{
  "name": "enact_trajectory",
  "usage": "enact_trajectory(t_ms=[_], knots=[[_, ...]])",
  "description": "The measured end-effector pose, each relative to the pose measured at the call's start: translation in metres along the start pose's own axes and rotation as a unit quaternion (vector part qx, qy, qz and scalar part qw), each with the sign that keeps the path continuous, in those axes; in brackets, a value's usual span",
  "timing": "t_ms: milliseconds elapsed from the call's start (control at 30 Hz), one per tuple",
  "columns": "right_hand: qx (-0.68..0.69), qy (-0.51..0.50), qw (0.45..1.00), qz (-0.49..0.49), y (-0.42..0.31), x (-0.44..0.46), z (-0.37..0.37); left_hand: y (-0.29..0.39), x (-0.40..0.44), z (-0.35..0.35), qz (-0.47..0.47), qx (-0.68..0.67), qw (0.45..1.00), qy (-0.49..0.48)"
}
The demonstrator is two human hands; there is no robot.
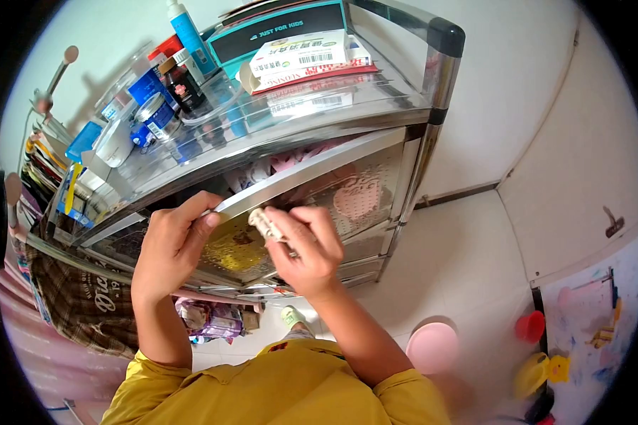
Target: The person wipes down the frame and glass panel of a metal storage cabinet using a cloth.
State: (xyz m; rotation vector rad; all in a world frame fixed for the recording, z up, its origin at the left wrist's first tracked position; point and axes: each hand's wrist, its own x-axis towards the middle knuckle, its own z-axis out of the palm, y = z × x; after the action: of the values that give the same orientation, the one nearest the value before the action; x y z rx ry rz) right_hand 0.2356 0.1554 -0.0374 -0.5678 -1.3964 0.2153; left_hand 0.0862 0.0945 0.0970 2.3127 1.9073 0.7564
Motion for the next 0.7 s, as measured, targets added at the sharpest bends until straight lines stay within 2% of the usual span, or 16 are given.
enact_trajectory(t_ms=[167,200,300,367,433,567,700], knots=[[-0.064,0.101,0.992,0.046,0.019,0.004,-0.014,-0.001,0.001,0.000,0.001,-0.016,1.000,-0.006],[-0.069,0.124,0.987,0.080,0.020,0.003,-0.014,-0.001,0.001,0.000,0.002,-0.015,1.000,-0.006],[-0.009,0.110,0.990,0.091,0.018,-0.002,-0.016,0.000,0.001,0.000,0.004,-0.008,1.000,-0.004],[0.011,0.019,1.000,0.010,0.004,0.003,-0.014,0.001,0.000,0.000,0.007,-0.004,1.000,-0.004],[0.059,-0.020,0.998,0.009,0.000,-0.004,-0.003,0.002,0.000,0.000,-0.005,-0.008,1.000,-0.006],[0.027,-0.017,0.999,-0.023,0.005,0.005,-0.005,0.003,-0.001,0.000,-0.005,-0.005,1.000,-0.001],[-0.044,0.078,0.995,0.045,0.017,0.003,-0.014,0.001,-0.001,0.001,0.004,-0.014,1.000,0.001]])
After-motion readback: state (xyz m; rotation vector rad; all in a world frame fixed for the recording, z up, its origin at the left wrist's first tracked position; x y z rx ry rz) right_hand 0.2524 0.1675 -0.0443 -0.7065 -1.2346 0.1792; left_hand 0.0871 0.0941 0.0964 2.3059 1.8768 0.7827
